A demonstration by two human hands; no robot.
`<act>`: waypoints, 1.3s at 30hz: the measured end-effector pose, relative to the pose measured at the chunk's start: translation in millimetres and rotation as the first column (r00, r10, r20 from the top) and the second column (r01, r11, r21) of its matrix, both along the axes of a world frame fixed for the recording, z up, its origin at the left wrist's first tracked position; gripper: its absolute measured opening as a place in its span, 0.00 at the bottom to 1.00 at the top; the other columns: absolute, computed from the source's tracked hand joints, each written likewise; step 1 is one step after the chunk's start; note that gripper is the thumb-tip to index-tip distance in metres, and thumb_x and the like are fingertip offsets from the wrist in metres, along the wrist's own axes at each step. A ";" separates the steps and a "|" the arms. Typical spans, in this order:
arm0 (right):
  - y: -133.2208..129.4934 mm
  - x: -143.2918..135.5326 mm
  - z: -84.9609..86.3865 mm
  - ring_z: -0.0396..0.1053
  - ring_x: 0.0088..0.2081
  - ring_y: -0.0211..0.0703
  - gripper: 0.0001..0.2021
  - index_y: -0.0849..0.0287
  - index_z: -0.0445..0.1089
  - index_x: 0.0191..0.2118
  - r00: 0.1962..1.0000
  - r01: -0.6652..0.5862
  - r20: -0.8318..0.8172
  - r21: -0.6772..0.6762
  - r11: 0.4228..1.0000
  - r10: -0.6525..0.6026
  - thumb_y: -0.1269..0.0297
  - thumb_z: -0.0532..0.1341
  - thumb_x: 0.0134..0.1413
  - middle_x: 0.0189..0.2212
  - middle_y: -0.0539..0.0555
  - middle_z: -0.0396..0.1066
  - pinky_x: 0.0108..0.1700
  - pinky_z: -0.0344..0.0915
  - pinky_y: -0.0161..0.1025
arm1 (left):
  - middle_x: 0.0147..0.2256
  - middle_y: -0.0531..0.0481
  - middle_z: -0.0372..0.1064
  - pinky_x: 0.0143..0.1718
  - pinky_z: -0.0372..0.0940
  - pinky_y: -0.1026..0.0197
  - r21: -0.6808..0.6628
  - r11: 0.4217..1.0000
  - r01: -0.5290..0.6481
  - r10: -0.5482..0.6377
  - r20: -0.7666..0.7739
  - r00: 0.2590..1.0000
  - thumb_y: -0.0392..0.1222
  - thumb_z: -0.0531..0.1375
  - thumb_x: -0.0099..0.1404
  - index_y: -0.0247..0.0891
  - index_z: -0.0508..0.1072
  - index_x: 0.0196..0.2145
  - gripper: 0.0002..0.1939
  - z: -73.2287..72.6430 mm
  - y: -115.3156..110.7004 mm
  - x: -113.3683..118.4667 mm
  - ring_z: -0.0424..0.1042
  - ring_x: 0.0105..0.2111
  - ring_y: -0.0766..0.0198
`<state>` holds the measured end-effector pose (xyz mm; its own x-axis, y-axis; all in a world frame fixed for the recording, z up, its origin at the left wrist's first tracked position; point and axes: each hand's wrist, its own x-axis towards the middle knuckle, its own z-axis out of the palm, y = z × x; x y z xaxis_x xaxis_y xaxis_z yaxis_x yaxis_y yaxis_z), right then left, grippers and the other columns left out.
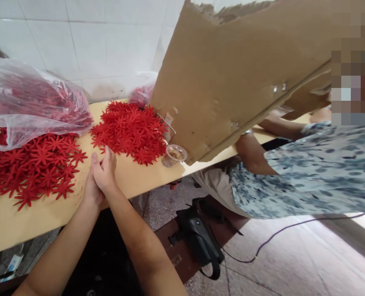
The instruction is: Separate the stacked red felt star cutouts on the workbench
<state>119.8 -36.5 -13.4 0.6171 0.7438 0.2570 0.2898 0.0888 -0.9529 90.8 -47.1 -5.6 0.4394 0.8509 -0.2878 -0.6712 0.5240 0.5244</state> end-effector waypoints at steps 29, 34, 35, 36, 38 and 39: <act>-89.7 146.5 63.2 0.68 0.37 0.46 0.16 0.58 0.70 0.36 0.740 0.277 0.671 -0.363 0.890 0.044 0.53 0.52 0.50 0.34 0.57 0.72 0.36 0.62 0.41 | 0.34 0.41 0.72 0.40 0.64 0.61 -0.304 0.935 0.186 -0.142 0.160 0.977 0.44 0.50 0.59 0.29 0.71 0.31 0.15 1.9 8.0 -10.1 0.70 0.40 0.61; -66.0 37.9 39.1 0.67 0.36 0.41 0.12 0.60 0.69 0.34 0.783 -0.287 0.540 -0.125 0.950 0.307 0.60 0.52 0.52 0.32 0.56 0.71 0.41 0.64 0.40 | 0.31 0.44 0.70 0.46 0.61 0.60 -0.221 0.964 0.147 -0.118 0.139 0.983 0.42 0.47 0.60 0.31 0.70 0.29 0.16 1.8 5.6 -4.5 0.69 0.41 0.62; -57.5 24.2 32.7 0.66 0.38 0.43 0.12 0.61 0.69 0.35 0.786 -0.228 0.573 -0.077 0.971 0.230 0.61 0.52 0.52 0.33 0.58 0.70 0.44 0.63 0.43 | 0.29 0.46 0.70 0.47 0.60 0.61 -0.190 0.974 0.125 -0.100 0.137 0.986 0.41 0.47 0.60 0.32 0.70 0.28 0.15 1.9 4.5 -4.8 0.68 0.41 0.63; -48.9 14.4 26.8 0.64 0.42 0.45 0.13 0.61 0.69 0.37 0.786 -0.166 0.596 -0.057 0.984 0.167 0.60 0.52 0.51 0.36 0.59 0.69 0.47 0.61 0.46 | 0.29 0.48 0.69 0.48 0.59 0.62 -0.161 0.982 0.098 -0.076 0.137 0.988 0.40 0.47 0.60 0.33 0.70 0.28 0.14 2.0 3.6 -5.9 0.68 0.41 0.64; -34.0 4.5 17.3 0.59 0.49 0.50 0.18 0.62 0.67 0.44 0.791 -0.062 0.606 -0.061 0.996 0.086 0.58 0.51 0.52 0.44 0.62 0.66 0.52 0.55 0.51 | 0.30 0.50 0.69 0.49 0.58 0.62 -0.120 0.991 0.058 -0.040 0.144 0.989 0.40 0.47 0.61 0.35 0.69 0.29 0.13 2.4 2.7 -9.7 0.67 0.43 0.65; -28.6 2.4 14.1 0.56 0.52 0.51 0.20 0.62 0.65 0.47 0.796 -0.049 0.599 -0.086 0.995 0.091 0.58 0.49 0.53 0.48 0.62 0.64 0.54 0.52 0.53 | 0.32 0.50 0.69 0.50 0.58 0.61 -0.108 0.992 0.058 -0.041 0.151 0.988 0.41 0.46 0.62 0.35 0.70 0.31 0.14 2.9 2.8 -12.1 0.66 0.45 0.64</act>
